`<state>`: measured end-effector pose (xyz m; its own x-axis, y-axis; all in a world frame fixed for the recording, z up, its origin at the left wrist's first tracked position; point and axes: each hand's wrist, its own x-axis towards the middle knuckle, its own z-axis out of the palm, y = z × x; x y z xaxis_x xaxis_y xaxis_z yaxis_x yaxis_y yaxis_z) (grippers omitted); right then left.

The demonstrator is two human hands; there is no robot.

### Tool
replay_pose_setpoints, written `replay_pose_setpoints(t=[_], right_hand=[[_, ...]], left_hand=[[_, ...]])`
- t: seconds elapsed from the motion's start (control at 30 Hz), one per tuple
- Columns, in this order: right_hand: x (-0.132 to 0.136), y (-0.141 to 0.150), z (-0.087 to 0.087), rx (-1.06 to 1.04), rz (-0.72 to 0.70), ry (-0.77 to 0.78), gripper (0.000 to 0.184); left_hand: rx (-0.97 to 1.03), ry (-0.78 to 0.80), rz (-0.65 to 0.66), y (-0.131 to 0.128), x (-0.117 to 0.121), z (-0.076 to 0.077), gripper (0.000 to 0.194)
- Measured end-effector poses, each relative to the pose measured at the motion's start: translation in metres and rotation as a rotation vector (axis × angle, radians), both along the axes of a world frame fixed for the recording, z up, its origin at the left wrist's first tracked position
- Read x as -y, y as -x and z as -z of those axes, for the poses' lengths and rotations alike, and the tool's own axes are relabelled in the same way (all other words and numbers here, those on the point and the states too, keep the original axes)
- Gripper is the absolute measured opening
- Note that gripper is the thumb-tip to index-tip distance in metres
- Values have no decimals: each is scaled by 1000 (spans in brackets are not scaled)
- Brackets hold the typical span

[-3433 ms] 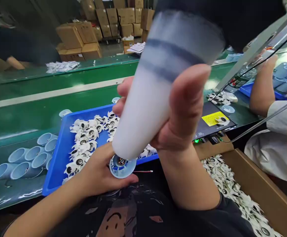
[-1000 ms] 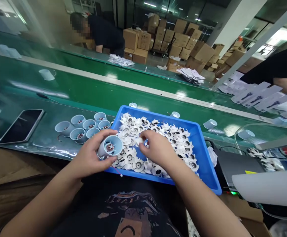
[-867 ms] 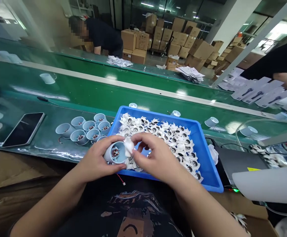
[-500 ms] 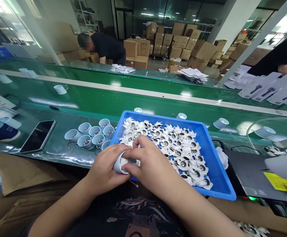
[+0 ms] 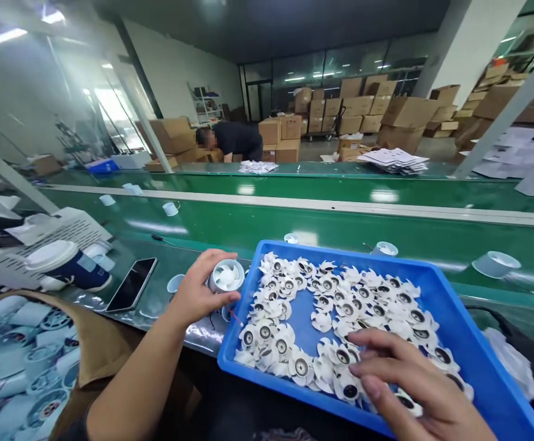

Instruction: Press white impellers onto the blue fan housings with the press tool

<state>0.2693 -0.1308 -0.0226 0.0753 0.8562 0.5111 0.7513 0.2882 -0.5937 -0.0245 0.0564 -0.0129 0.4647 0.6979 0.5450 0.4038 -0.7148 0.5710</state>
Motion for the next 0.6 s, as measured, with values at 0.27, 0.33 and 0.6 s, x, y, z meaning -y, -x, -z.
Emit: replay_pose_setpoints(t=[0.27,0.33,0.6], right_hand=[[-28,54,-46,405,-148,-148,29],[-34,60,-49,423,-167,-124,33],[-36,65,-44,382,-168,-208,32]], left_hand=[[11,-120,381,-60,36,-14,55],[63,-149,387,-61,44,-16,54],[8,-232,324,-56,53,-19,50]])
